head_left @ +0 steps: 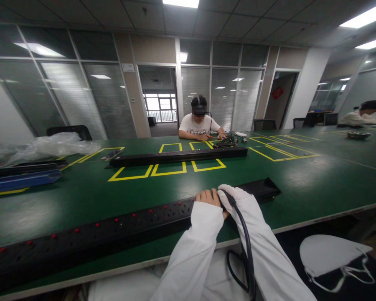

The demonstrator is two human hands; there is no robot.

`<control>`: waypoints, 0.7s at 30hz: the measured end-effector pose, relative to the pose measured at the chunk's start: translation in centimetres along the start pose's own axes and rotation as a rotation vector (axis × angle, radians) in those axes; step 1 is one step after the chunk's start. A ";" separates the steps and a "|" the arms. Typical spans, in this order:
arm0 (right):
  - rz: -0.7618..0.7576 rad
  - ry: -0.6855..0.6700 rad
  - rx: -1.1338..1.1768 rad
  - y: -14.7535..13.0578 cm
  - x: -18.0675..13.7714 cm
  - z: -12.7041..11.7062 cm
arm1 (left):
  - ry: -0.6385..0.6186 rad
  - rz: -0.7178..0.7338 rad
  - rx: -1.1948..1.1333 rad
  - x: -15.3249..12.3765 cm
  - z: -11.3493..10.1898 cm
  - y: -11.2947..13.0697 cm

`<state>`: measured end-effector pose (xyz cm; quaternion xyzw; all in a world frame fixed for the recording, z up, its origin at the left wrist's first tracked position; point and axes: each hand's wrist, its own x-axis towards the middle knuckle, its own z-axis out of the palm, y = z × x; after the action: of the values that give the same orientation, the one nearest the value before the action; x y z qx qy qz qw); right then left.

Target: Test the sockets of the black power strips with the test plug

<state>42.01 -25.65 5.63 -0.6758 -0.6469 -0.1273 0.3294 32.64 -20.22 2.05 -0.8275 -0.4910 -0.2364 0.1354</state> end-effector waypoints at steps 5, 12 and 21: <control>-0.004 -0.026 -0.002 0.3 0.1 0.0 | 0.006 0.007 0.005 0.0 0.1 -0.1; -0.004 -0.047 0.019 1.1 1.0 0.1 | 0.004 0.014 0.007 -0.1 0.2 -0.2; 0.007 -0.071 0.050 1.3 1.4 0.5 | -0.001 -0.002 -0.010 0.1 0.2 0.0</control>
<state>43.29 -24.16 5.76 -0.6739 -0.6586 -0.0860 0.3237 32.69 -20.08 1.92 -0.8277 -0.4908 -0.2386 0.1309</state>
